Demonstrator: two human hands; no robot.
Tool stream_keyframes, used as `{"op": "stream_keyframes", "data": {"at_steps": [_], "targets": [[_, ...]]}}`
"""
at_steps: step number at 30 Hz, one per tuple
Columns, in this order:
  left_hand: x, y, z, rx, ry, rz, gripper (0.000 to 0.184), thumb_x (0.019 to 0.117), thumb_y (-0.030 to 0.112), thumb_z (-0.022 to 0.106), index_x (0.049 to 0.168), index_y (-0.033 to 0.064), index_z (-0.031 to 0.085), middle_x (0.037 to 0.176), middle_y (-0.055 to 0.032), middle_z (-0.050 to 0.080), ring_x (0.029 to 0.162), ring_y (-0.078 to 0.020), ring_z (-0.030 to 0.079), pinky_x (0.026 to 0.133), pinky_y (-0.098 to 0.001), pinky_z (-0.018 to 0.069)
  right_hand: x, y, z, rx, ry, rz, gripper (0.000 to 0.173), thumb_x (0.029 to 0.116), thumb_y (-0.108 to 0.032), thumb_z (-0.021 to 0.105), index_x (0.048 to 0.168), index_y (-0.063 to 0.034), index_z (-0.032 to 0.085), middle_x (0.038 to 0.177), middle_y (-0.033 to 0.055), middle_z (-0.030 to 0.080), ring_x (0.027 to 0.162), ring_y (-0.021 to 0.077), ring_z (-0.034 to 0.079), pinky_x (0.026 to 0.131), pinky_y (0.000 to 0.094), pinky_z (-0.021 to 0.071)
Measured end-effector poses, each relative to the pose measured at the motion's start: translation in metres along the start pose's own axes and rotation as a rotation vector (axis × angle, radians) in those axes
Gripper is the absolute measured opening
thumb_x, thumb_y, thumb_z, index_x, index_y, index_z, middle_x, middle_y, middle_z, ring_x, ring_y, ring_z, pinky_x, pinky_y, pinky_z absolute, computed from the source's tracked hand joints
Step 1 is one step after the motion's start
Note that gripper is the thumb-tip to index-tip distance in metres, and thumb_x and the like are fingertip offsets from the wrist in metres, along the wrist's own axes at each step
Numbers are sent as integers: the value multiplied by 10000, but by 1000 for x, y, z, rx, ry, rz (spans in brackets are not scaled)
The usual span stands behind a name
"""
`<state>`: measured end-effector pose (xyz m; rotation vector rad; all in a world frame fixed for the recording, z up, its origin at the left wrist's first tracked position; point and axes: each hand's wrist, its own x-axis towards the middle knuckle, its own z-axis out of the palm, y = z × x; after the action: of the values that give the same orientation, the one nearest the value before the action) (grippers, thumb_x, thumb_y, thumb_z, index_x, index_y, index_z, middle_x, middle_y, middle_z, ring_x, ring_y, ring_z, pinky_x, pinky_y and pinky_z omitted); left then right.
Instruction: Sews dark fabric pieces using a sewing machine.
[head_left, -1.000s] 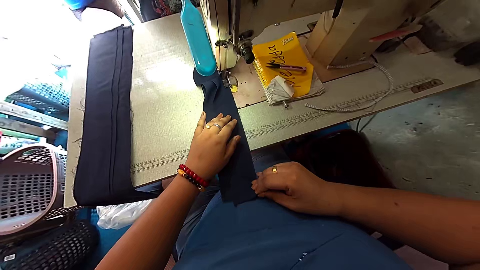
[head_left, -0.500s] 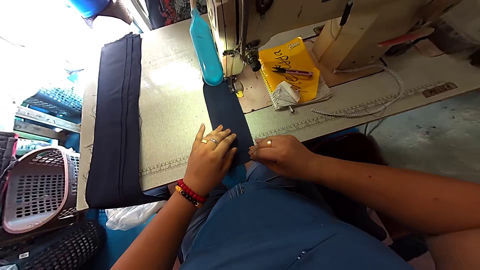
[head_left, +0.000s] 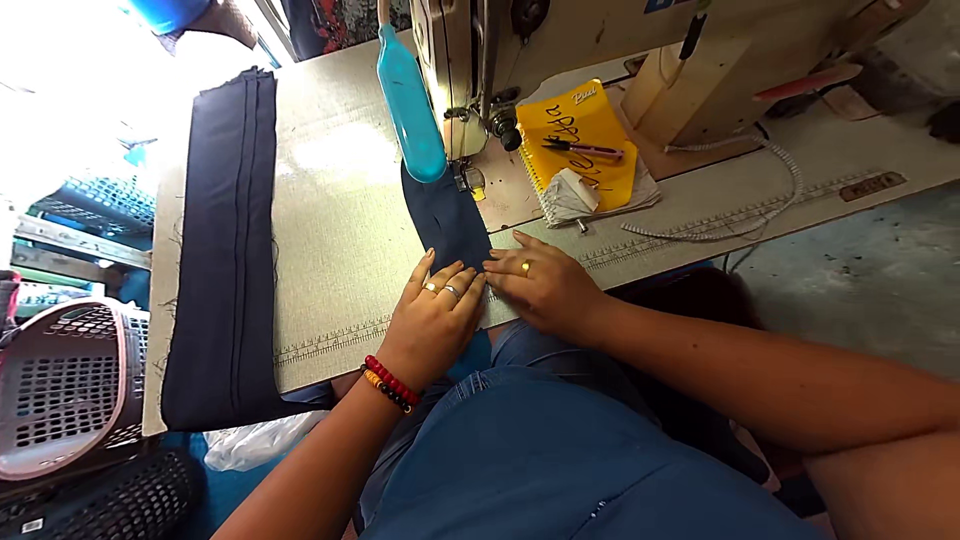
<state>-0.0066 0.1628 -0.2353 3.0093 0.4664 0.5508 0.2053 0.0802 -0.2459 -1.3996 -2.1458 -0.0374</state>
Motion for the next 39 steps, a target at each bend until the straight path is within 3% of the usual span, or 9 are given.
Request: {"op": "stream_keyframes", "data": {"at_steps": [4, 8, 16, 24, 28, 31, 33, 36, 39], "targets": [[-7, -3, 2, 39, -26, 38, 419, 1077, 327, 443, 1330, 99, 687, 1339, -98, 681, 1317, -274, 596, 1209, -592, 272, -18, -4, -5, -152, -84, 0, 391, 1062, -300, 482, 1248, -63, 731, 1343, 119, 685, 1393, 359, 524, 1182, 644, 315], [-6, -6, -2, 54, -64, 49, 488, 1078, 420, 403, 1357, 129, 677, 1360, -82, 671, 1331, -266, 584, 1202, -650, 212, -15, -2, -8, -230, -122, -41, 519, 1058, -464, 445, 1272, -84, 725, 1389, 117, 658, 1449, 360, 455, 1196, 684, 223], [12, -25, -2, 60, -45, 59, 459, 1042, 435, 480, 1286, 132, 724, 1293, -81, 702, 1268, -269, 626, 1181, -688, 203, 5, 13, -8, -267, -155, -53, 633, 1032, -571, 415, 1304, -80, 709, 1431, 129, 626, 1477, 371, 411, 1201, 697, 176], [31, -46, -2, 70, -89, 21, 524, 1050, 471, 413, 1333, 134, 697, 1328, -86, 686, 1298, -293, 606, 1166, -743, 137, 29, 30, -12, -256, -243, 8, 708, 1031, -616, 335, 1386, -88, 644, 1521, 130, 545, 1524, 364, 334, 1193, 731, 120], [41, -58, -1, 34, -101, -10, 512, 1053, 463, 420, 1337, 138, 695, 1339, -96, 681, 1305, -316, 601, 1165, -760, 103, 26, 41, -19, -206, -138, 155, 602, 1038, -570, 388, 1422, -170, 625, 1584, 95, 476, 1531, 365, 313, 1192, 730, 142], [45, -67, 0, 24, -140, -24, 549, 1064, 492, 380, 1381, 145, 664, 1374, -95, 659, 1332, -317, 576, 1168, -756, 88, 6, 67, -43, -216, 134, 333, 448, 1034, -413, 521, 1323, -113, 687, 1440, 185, 590, 1427, 422, 445, 1184, 641, 284], [48, -73, 2, 30, -145, -32, 566, 1062, 518, 357, 1387, 168, 659, 1379, -78, 661, 1328, -300, 586, 1158, -766, 113, -13, 89, -68, -315, 244, 506, 445, 1033, -366, 548, 1322, -41, 643, 1392, 273, 567, 1362, 469, 475, 1136, 617, 352], [56, -78, 2, 21, -167, -64, 579, 1054, 541, 348, 1401, 189, 649, 1394, -74, 651, 1336, -305, 578, 1152, -771, 124, -40, 126, -102, -455, 289, 744, 607, 1025, -407, 522, 1454, 20, 489, 1491, 361, 428, 1405, 543, 387, 1161, 641, 306], [63, -83, 3, 7, -179, -95, 578, 1052, 542, 353, 1407, 193, 646, 1405, -76, 643, 1350, -310, 565, 1158, -765, 114, -59, 153, -118, -542, 250, 835, 677, 1031, -436, 476, 1560, -28, 368, 1582, 303, 372, 1471, 504, 340, 1198, 626, 271]]}}
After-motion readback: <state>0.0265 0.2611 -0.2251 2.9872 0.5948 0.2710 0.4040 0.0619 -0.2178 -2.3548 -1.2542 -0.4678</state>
